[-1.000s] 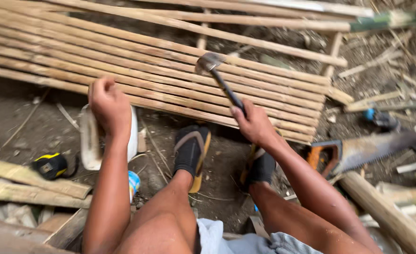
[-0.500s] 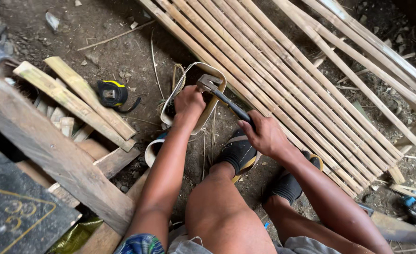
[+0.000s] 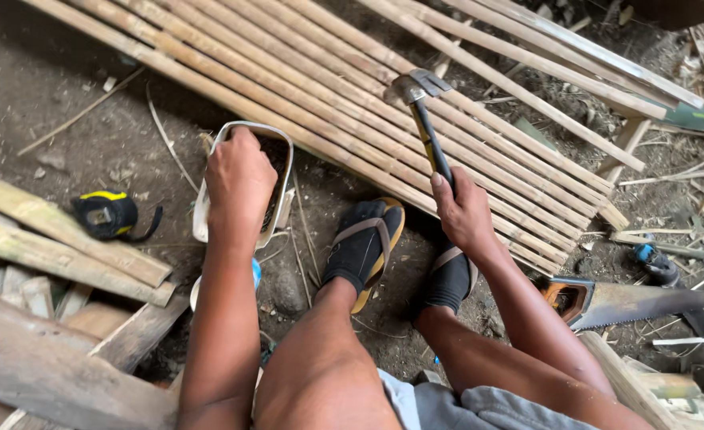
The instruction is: The person assembles a bamboo structure by repeatedly picking up nails from a container and hammering them into bamboo slats. The person uses a hammer to secure the slats to a frame, working methodically across the surface.
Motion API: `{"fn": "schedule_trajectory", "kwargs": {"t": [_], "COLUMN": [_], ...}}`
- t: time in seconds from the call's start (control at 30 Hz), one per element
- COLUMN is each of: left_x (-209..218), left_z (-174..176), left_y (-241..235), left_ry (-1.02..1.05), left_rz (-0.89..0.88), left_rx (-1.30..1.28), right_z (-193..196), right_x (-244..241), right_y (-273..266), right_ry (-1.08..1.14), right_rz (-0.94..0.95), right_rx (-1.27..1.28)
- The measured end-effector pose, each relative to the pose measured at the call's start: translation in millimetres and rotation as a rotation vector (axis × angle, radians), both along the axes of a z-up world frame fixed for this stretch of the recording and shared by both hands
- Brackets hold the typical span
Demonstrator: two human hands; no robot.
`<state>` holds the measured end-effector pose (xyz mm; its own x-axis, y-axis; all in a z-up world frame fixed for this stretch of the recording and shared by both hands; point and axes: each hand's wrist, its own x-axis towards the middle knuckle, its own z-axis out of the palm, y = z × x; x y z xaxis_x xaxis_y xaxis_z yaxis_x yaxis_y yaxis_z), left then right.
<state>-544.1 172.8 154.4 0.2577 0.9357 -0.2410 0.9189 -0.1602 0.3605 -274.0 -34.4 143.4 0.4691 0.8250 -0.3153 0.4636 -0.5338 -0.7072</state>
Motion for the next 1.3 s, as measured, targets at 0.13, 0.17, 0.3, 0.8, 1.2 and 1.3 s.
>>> {"fn": "schedule_trajectory", "kwargs": {"t": [0.13,0.17,0.3,0.8,1.2,1.3], "left_x": [69,93,175,248,253,249], "left_z": [-6,-18,-69,-166,-159,-171], "left_y": [21,23,32,8,11,21], "left_ry": [-0.464,-0.514,-0.676,-0.556,-0.561,-0.546], "left_rz": [-0.127,-0.137,-0.374,-0.399,-0.365,-0.457], "left_rx": [-0.169,-0.258,-0.159,0.203,0.177,0.115], "right_z": [-22,-29,-43,-18,-21,-22], "right_x": [21,27,41,55,58,49], "right_y": [-11,-12,-12,-13,-3,-18], "right_ry": [-0.1,-0.169,-0.229,0.044,-0.123,-0.093], "right_rz": [-0.131,-0.099,-0.07,-0.228,-0.099,-0.12], "right_rx": [0.033,0.007,-0.07,-0.096,-0.135,-0.072]}}
